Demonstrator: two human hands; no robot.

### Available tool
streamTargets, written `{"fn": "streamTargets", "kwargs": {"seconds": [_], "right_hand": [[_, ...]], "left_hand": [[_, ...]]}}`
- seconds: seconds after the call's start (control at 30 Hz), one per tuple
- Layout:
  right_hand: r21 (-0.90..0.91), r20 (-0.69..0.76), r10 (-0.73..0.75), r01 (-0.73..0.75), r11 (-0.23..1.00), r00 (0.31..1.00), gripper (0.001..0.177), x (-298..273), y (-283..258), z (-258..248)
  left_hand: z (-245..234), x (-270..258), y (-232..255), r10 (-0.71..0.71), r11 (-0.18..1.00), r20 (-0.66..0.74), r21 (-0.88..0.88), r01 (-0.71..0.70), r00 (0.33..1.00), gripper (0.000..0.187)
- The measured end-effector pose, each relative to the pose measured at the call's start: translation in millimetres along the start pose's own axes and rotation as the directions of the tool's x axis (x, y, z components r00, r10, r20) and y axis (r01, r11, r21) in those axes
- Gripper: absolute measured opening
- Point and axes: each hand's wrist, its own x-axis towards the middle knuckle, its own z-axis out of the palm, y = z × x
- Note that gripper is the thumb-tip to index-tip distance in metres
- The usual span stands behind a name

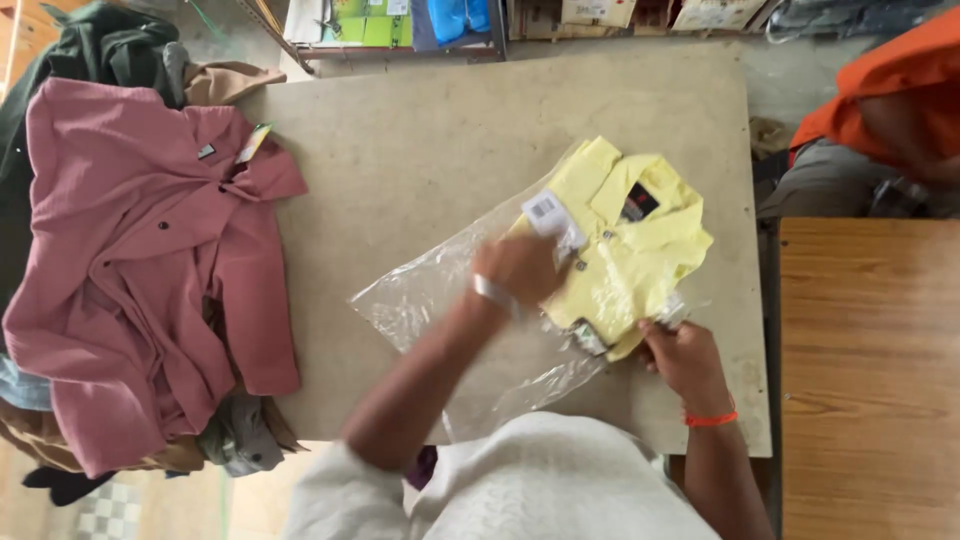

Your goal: The person folds a yellow long-sleeved shirt on a table, smoothing the fabric and aligning the sleeves. They then place the folded shirt into a clear plastic bag and seal it.

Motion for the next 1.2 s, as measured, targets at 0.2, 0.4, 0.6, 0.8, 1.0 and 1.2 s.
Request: {"fn": "streamTargets", "kwargs": {"seconds": [0.2, 0.4, 0.6, 0.8, 1.0, 1.2], "right_hand": [[0.13, -0.259, -0.008, 0.043, 0.991, 0.966, 0.029, 5.8, -4.2, 13.7], [0.165, -0.218, -0.063, 0.1, 0.981, 0.974, 0.024, 19.6, 0.6, 17.8], [0.457, -0.196, -0.146, 0.222, 0.861, 0.97, 0.023, 13.6, 20.1, 19.9], [0.691, -0.222, -0.363, 0.409, 0.596, 0.905, 0.014, -1.2, 19.8, 21.9], [0.213, -0.489, -0.752, 0.897, 0.387, 0.441, 0.021, -57.6, -52.0, -20.9], [0.211, -0.382, -0.865, 0.942, 0.262, 0.326, 0.026, -138.7, -158.0, -32.0]], "left_hand": [[23.7, 126.3, -71.0, -0.228, 0.969, -0.485, -0.196, 0.149, 0.844, 0.044], [25.2, 123.0, -70.9, -0.259, 0.913, -0.141, -0.359, 0.194, 0.956, 0.047], [48.2, 83.0, -75.3, -0.236, 0.855, -0.286, -0.515, 0.058, 0.929, 0.032], [31.8, 30.0, -89.8, -0.195, 0.792, -0.473, -0.593, -0.146, 0.859, 0.03], [-57.3, -86.4, -76.4, -0.047, 0.172, -0.593, -0.797, -0.579, 0.804, 0.024], [-60.6, -163.1, -94.4, -0.104, 0.228, -0.802, -0.595, -0.771, 0.589, 0.024]]}}
